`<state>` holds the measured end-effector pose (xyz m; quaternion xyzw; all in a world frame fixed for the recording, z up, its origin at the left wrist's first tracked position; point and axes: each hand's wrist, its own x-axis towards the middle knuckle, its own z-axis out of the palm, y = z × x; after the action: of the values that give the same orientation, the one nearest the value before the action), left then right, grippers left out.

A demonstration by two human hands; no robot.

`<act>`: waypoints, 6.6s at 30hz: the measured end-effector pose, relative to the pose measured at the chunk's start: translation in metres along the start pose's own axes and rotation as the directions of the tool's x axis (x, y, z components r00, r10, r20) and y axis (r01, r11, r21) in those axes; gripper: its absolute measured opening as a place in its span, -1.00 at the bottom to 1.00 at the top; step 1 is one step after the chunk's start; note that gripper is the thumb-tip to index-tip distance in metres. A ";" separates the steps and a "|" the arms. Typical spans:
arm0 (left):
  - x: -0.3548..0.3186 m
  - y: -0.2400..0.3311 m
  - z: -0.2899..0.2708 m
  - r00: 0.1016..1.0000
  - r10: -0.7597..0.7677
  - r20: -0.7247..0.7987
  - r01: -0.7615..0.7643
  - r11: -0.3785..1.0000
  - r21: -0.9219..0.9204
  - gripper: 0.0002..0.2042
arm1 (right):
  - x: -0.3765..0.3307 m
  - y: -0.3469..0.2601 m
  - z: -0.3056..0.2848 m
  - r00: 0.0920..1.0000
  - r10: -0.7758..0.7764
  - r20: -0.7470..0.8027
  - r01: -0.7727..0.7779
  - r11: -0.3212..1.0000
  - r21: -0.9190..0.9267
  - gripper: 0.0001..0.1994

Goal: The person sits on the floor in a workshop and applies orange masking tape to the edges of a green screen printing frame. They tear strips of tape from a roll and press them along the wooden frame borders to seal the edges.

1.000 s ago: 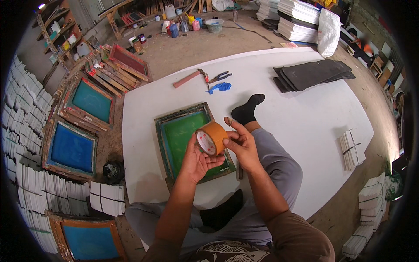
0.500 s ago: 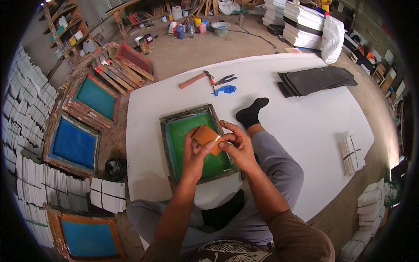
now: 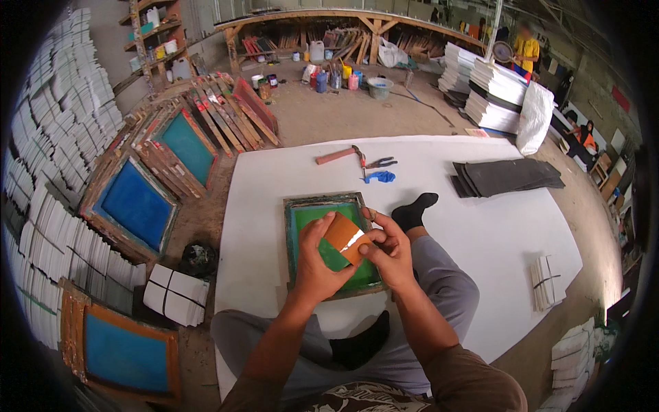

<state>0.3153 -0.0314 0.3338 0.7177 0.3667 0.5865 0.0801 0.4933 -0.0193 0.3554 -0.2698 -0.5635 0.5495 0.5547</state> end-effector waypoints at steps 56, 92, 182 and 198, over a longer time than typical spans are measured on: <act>0.033 -0.007 -0.032 0.860 -0.448 0.243 0.485 0.571 -0.662 -0.21 | 0.030 -0.004 0.057 0.966 -0.081 -0.244 0.115 0.985 0.128 -0.34; 0.043 0.027 0.011 0.836 -0.443 0.324 0.534 0.792 -0.295 0.04 | 0.007 -0.007 0.001 0.940 -0.030 -0.341 0.126 0.957 0.262 -0.31; 0.022 0.028 -0.015 0.764 -0.532 0.365 0.629 0.487 -0.605 -0.46 | -0.013 -0.012 0.016 0.996 -0.050 -0.071 0.068 0.954 0.293 -0.21; 0.040 0.032 -0.023 0.718 -0.632 0.292 0.661 0.488 -0.570 -0.54 | -0.004 -0.019 0.024 0.981 -0.066 -0.182 0.128 0.928 0.351 -0.28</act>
<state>0.3103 -0.0363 0.3895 0.4666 0.3844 0.5849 0.5408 0.4783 -0.0352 0.3768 -0.1803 -0.4173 0.5908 0.6666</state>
